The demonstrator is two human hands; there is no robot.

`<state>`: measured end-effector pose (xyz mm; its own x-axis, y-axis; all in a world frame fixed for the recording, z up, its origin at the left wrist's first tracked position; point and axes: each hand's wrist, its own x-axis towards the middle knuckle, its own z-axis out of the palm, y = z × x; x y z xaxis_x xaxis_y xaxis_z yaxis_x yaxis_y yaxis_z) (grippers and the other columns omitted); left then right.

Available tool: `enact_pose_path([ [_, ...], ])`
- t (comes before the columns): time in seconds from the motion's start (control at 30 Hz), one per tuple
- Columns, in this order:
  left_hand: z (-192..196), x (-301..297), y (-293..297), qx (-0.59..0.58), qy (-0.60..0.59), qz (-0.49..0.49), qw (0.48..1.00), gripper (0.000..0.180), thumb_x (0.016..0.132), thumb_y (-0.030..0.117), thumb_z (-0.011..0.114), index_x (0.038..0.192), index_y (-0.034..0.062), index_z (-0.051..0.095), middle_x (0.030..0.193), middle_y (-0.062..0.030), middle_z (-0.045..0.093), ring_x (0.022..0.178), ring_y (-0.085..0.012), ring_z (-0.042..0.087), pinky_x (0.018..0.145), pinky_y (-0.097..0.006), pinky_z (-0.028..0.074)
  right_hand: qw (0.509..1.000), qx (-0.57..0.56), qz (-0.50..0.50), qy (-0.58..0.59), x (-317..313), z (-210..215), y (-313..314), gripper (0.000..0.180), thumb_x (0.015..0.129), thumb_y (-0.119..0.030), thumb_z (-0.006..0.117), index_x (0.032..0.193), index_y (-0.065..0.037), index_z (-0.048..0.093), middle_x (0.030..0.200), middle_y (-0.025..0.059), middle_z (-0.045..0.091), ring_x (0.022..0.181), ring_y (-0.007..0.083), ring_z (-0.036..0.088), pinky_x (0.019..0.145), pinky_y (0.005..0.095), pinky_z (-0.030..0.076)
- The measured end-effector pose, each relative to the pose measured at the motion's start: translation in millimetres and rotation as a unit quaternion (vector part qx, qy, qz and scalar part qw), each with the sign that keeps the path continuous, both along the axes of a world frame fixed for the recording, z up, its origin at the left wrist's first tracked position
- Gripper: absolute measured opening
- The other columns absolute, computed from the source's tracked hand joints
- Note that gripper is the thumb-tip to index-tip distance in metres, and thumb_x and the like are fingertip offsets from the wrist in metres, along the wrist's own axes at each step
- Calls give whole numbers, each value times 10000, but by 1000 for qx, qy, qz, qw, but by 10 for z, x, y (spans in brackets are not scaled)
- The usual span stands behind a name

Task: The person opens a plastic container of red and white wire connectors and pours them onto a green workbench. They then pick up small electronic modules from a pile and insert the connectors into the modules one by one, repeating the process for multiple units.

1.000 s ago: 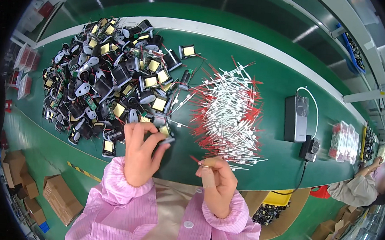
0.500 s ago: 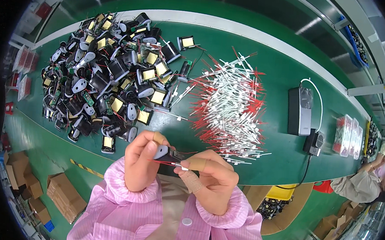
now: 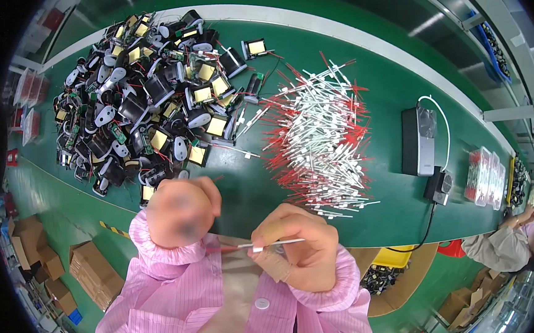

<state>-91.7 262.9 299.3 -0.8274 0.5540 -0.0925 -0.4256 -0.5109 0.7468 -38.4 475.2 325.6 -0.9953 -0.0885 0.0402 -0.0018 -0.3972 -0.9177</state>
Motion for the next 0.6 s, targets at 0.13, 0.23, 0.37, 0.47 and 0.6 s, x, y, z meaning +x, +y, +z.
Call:
enact_pose_path([
  [0.13, 96, -67, 10, -89, 169, -144, 971, 99, 811, 53, 683, 802, -42, 655, 905, -126, 615, 750, -179, 589, 652, -285, 450, 986, 138, 96, -17, -64, 135, 27, 164, 690, 117, 730, 794, 17, 651, 810, 123, 617, 709, 189, 654, 623, 287, 536],
  [0.23, 79, -21, 58, -100, 209, -158, 960, 57, 774, -33, 707, 789, -16, 655, 889, -114, 612, 772, -187, 583, 673, -294, 445, 989, 117, 86, -42, -43, 121, 12, 148, 697, 90, 755, 795, 19, 671, 801, 118, 625, 711, 184, 660, 631, 274, 540],
  [0.37, 70, 21, 87, -114, 203, -124, 965, 58, 778, -31, 697, 817, -12, 659, 871, -104, 607, 762, -184, 577, 673, -293, 441, 991, 79, 85, -63, -39, 138, -8, 120, 732, 74, 741, 817, 26, 672, 807, 131, 624, 703, 193, 664, 642, 279, 548],
  [0.47, 71, 37, 110, -116, 197, -107, 968, 74, 778, -42, 683, 839, -6, 663, 863, -98, 605, 764, -180, 574, 674, -289, 438, 993, 56, 83, -64, -33, 96, -2, 71, 772, 55, 712, 825, 33, 670, 810, 140, 620, 702, 203, 666, 635, 289, 550],
  [0.6, 60, 52, 90, -117, 195, -100, 969, 80, 780, -49, 666, 845, -3, 663, 854, -96, 604, 769, -178, 571, 680, -284, 436, 997, 44, 64, -17, -32, 19, 21, 21, 811, 42, 673, 830, 40, 663, 817, 146, 612, 679, 217, 661, 623, 311, 547],
])
